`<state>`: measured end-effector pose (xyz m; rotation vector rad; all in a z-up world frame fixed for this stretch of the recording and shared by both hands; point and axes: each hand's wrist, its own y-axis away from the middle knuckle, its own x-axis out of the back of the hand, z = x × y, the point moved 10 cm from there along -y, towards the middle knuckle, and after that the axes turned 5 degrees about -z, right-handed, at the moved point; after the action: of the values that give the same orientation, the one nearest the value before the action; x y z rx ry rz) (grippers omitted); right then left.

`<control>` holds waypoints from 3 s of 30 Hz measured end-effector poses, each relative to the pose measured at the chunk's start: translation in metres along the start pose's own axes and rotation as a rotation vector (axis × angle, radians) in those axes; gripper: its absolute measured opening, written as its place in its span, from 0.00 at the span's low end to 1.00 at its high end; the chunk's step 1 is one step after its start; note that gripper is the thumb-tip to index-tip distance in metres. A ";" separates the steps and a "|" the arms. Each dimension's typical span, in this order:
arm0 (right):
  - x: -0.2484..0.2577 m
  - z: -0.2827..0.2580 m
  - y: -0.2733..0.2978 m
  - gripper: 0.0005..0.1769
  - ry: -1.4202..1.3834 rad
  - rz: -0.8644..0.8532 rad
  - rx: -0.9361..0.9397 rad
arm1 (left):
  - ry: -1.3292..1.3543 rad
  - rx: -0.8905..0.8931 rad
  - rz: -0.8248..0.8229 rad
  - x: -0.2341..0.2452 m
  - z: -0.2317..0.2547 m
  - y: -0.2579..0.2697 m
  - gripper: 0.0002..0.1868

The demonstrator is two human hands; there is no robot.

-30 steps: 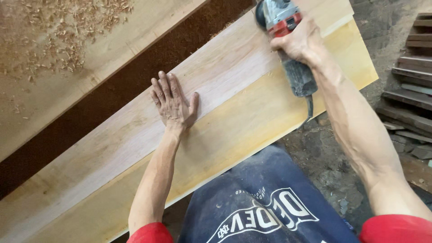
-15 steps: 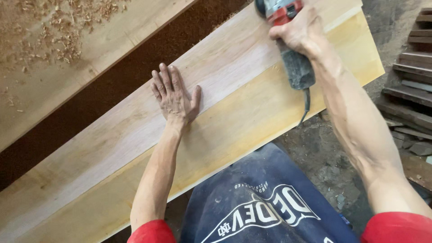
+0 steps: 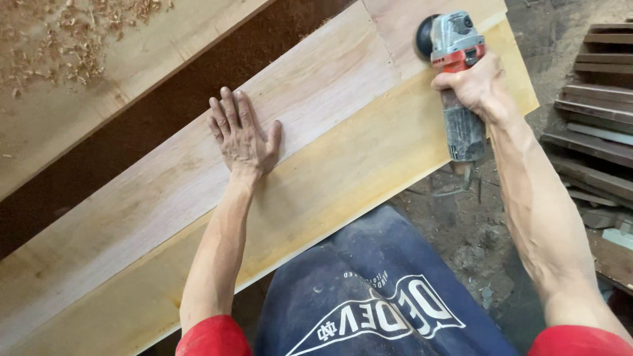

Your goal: The person uses an angle grinder with a sanding disc to sand a large wooden board. They move the tool across the surface in long strokes, occasionally pausing to reposition their hands. The board is supported on a workbench in a workshop.

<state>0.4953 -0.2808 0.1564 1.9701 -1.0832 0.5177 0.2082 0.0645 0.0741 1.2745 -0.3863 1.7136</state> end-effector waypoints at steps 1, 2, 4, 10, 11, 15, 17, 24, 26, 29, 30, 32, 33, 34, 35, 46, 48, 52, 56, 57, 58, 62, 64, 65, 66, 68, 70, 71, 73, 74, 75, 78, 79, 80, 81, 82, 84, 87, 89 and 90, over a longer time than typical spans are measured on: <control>0.004 0.001 0.003 0.28 -0.062 0.005 -0.021 | -0.003 -0.002 0.004 0.001 0.001 0.001 0.51; -0.001 0.001 0.007 0.30 -0.031 -0.006 -0.057 | -0.006 -0.004 0.008 0.001 0.002 0.003 0.51; -0.030 -0.016 0.015 0.40 0.098 -0.007 -0.002 | -0.015 -0.017 0.022 0.002 0.004 0.001 0.51; -0.063 -0.039 0.041 0.46 0.145 -0.093 0.076 | -0.045 -0.020 0.037 0.002 0.004 0.002 0.50; -0.053 -0.030 0.040 0.43 0.099 -0.099 0.015 | -0.058 -0.021 0.035 0.001 0.004 0.004 0.50; -0.019 -0.011 0.035 0.39 0.040 -0.014 -0.043 | -0.030 -0.008 0.005 -0.001 0.003 0.002 0.50; -0.018 -0.015 0.033 0.40 0.091 0.034 0.026 | -0.027 0.008 -0.009 -0.002 0.002 0.001 0.50; -0.026 -0.009 0.028 0.39 0.057 0.022 0.016 | -0.050 -0.024 0.016 -0.002 0.005 0.005 0.50; -0.020 -0.016 0.021 0.41 0.069 0.041 0.047 | -0.033 -0.025 0.014 -0.001 0.006 0.001 0.51; -0.031 -0.012 0.021 0.42 0.032 0.039 0.016 | -0.025 -0.014 0.006 -0.002 0.002 0.004 0.51; -0.040 -0.011 0.020 0.40 -0.018 -0.003 0.004 | -0.034 -0.015 0.006 -0.001 0.000 0.006 0.50; -0.042 -0.021 0.015 0.41 0.012 0.008 0.075 | -0.043 -0.025 0.011 -0.002 0.005 0.003 0.50; -0.043 -0.032 0.013 0.44 0.090 0.053 0.155 | -0.042 -0.028 0.016 -0.001 0.006 0.002 0.50; -0.040 -0.042 0.013 0.48 0.168 0.097 0.236 | -0.040 -0.031 0.021 -0.001 0.007 0.001 0.50; -0.039 -0.037 0.011 0.47 0.137 0.092 0.194 | -0.043 -0.035 0.020 -0.001 0.006 0.003 0.51; -0.082 -0.018 0.048 0.49 0.174 -0.105 -0.040 | -0.051 -0.029 0.023 -0.001 0.002 0.004 0.50; -0.088 -0.014 0.054 0.51 0.243 -0.118 -0.028 | -0.038 -0.028 0.018 0.000 0.004 0.002 0.50; -0.035 0.003 0.040 0.48 0.148 -0.066 0.006 | -0.054 -0.025 0.040 0.003 0.006 0.004 0.50; 0.039 0.047 0.009 0.33 0.082 0.003 -0.143 | -0.067 0.002 0.037 -0.001 0.005 0.005 0.50; 0.054 0.045 0.001 0.34 0.069 0.032 -0.072 | -0.067 -0.004 0.046 0.001 0.006 0.004 0.50; 0.068 0.043 -0.005 0.34 0.056 0.060 -0.001 | -0.067 -0.010 0.054 0.003 0.007 0.004 0.51; 0.080 0.038 -0.010 0.39 0.096 0.111 0.104 | -0.056 0.006 0.054 0.003 0.007 0.004 0.50; 0.058 0.039 -0.004 0.38 0.095 0.042 0.050 | -0.045 0.015 0.052 0.000 0.004 0.005 0.49; 0.041 0.037 0.001 0.38 0.092 0.008 0.024 | -0.041 0.019 0.053 -0.001 0.000 0.004 0.48; 0.025 0.029 0.007 0.40 0.118 -0.022 0.028 | -0.038 0.016 0.066 -0.002 -0.004 0.004 0.47; -0.011 0.011 0.025 0.44 0.169 -0.077 0.030 | -0.034 0.003 0.090 -0.007 -0.008 0.002 0.45; -0.053 -0.017 0.046 0.45 0.212 -0.138 0.068 | 0.010 0.006 0.153 -0.009 -0.013 0.002 0.41; -0.077 -0.032 0.058 0.46 0.233 -0.168 0.088 | 0.029 0.007 0.185 -0.010 -0.016 0.003 0.39; -0.125 -0.062 0.084 0.50 0.273 -0.201 0.112 | 0.148 -0.100 0.382 -0.001 -0.008 0.015 0.35; -0.151 -0.077 0.099 0.52 0.292 -0.221 0.121 | 0.203 -0.153 0.476 0.005 -0.009 0.028 0.33; -0.178 -0.090 0.115 0.52 0.308 -0.253 0.128 | 0.319 -0.251 0.489 0.006 -0.009 0.047 0.30; -0.264 -0.124 0.165 0.49 0.359 -0.364 0.136 | 0.483 -0.455 0.460 0.018 -0.026 0.118 0.25; -0.295 -0.134 0.182 0.46 0.381 -0.415 0.135 | 0.510 -0.507 0.435 0.024 -0.035 0.141 0.24; -0.326 -0.143 0.201 0.43 0.403 -0.466 0.133 | 0.475 -0.543 0.392 0.032 -0.047 0.160 0.23; -0.357 -0.158 0.220 0.41 0.437 -0.518 0.203 | 0.440 -0.579 0.356 0.042 -0.061 0.175 0.23; -0.386 -0.171 0.241 0.40 0.471 -0.571 0.273 | 0.405 -0.615 0.321 0.051 -0.075 0.191 0.23; -0.429 -0.183 0.276 0.32 0.484 -0.595 0.275 | 0.346 -0.553 0.290 0.070 -0.112 0.215 0.20; -0.471 -0.194 0.313 0.26 0.488 -0.639 0.376 | 0.318 -0.467 0.321 0.084 -0.148 0.248 0.17; -0.482 -0.186 0.324 0.25 0.517 -0.650 0.381 | 0.331 -0.428 0.346 0.082 -0.159 0.262 0.16; -0.482 -0.182 0.326 0.24 0.530 -0.653 0.384 | 0.344 -0.417 0.355 0.079 -0.158 0.266 0.15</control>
<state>-0.0361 0.0104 0.0898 2.1743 0.0083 0.8505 -0.1020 0.0779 0.1482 0.6205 -0.7496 1.9723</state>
